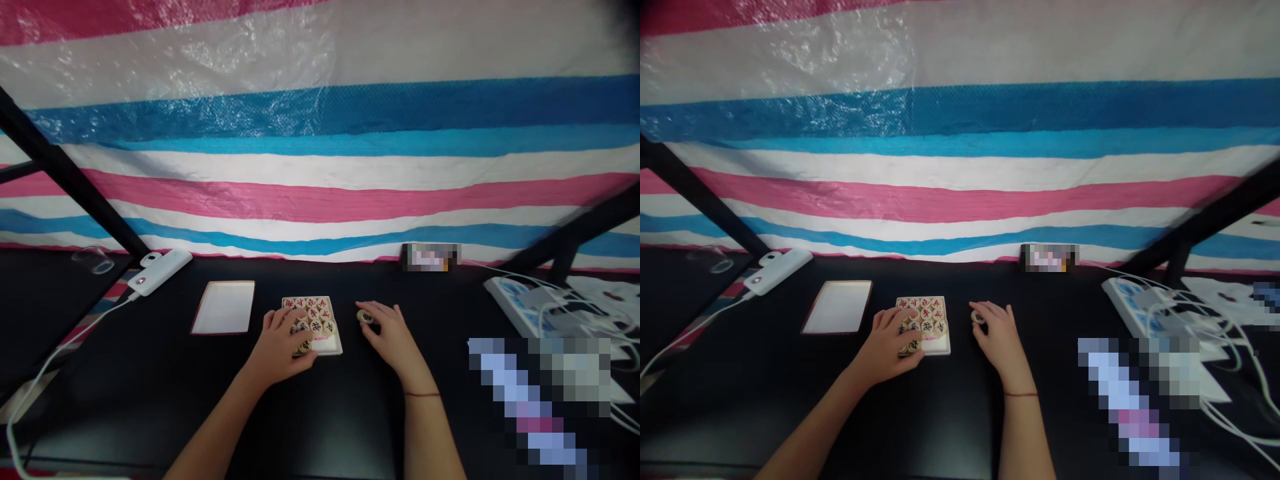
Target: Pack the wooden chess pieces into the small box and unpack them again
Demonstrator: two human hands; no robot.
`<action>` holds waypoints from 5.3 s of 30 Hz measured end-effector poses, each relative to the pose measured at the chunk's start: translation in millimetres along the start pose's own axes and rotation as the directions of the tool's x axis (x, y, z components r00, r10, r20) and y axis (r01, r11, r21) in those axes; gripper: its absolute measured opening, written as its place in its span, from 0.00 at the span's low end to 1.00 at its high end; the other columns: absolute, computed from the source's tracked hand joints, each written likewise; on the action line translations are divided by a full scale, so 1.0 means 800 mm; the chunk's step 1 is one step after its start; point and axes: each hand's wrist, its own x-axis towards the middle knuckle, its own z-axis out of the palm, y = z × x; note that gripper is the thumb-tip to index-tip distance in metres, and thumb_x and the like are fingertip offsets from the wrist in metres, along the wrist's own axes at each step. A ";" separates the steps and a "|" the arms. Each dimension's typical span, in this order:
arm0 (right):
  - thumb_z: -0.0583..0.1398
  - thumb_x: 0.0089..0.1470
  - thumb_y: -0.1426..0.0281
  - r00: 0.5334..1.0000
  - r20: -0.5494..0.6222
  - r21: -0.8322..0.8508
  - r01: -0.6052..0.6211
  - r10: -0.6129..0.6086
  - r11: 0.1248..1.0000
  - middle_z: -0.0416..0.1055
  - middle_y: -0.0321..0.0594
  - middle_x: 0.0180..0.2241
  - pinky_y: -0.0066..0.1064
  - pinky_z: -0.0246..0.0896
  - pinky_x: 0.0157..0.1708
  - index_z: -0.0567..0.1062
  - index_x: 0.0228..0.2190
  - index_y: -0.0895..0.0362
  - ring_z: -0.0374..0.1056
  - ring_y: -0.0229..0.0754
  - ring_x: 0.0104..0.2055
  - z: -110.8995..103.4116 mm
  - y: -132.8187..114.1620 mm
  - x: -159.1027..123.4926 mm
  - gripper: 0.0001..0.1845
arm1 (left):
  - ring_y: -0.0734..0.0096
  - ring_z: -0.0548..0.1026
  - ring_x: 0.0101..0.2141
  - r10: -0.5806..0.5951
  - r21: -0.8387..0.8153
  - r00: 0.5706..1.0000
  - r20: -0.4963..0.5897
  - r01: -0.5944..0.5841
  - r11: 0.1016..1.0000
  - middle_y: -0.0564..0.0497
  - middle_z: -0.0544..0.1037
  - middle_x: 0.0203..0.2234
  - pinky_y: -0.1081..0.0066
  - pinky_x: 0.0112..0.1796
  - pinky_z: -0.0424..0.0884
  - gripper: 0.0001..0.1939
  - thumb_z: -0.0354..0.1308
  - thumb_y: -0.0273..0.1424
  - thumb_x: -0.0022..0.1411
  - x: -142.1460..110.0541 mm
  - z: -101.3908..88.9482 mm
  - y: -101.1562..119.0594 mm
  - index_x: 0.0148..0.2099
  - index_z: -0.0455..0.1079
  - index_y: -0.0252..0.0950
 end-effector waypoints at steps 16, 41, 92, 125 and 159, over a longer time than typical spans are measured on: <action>0.60 0.53 0.64 0.991 0.030 0.403 0.107 -0.130 0.909 0.76 0.42 0.37 0.33 0.67 0.37 0.77 0.43 0.53 0.70 0.42 0.36 -0.023 -0.072 -0.004 0.15 | 0.53 0.66 0.50 0.001 0.021 1.000 0.002 -0.001 1.000 0.45 0.72 0.49 0.55 0.50 0.59 0.18 0.61 0.44 0.54 0.003 0.011 0.001 0.43 0.71 0.40; 0.64 0.51 0.69 0.948 0.196 0.430 0.146 -0.249 0.891 0.71 0.39 0.38 0.32 0.66 0.42 0.77 0.38 0.52 0.69 0.42 0.41 -0.011 -0.101 -0.013 0.10 | 0.56 0.64 0.51 -0.083 -0.161 0.996 0.037 0.088 0.983 0.47 0.69 0.49 0.56 0.52 0.63 0.09 0.62 0.34 0.54 -0.003 -0.024 -0.012 0.38 0.73 0.40; 0.58 0.55 0.68 0.969 0.204 0.528 0.012 -0.141 0.849 0.74 0.43 0.42 0.28 0.67 0.30 0.78 0.39 0.53 0.71 0.41 0.35 -0.018 -0.071 -0.030 0.11 | 0.56 0.64 0.55 0.069 -0.072 0.998 0.005 -0.069 0.995 0.47 0.71 0.52 0.55 0.55 0.58 0.16 0.56 0.38 0.61 0.006 0.006 0.011 0.51 0.71 0.45; 0.62 0.54 0.64 0.978 0.153 0.511 0.042 -0.139 0.858 0.73 0.42 0.42 0.28 0.61 0.26 0.78 0.38 0.53 0.58 0.32 0.23 0.000 -0.080 -0.034 0.10 | 0.49 0.57 0.60 -0.064 -0.138 0.998 0.021 0.066 0.988 0.42 0.63 0.58 0.52 0.58 0.58 0.23 0.63 0.37 0.55 -0.003 0.000 -0.003 0.53 0.69 0.39; 0.57 0.58 0.61 0.980 -0.196 0.378 0.103 -0.029 0.920 0.68 0.45 0.43 0.40 0.61 0.45 0.65 0.49 0.54 0.66 0.45 0.42 0.010 -0.108 -0.006 0.19 | 0.63 0.76 0.38 -0.709 -0.801 0.705 0.003 0.427 0.421 0.49 0.78 0.37 0.66 0.40 0.73 0.17 0.52 0.45 0.62 0.027 -0.088 -0.015 0.44 0.68 0.38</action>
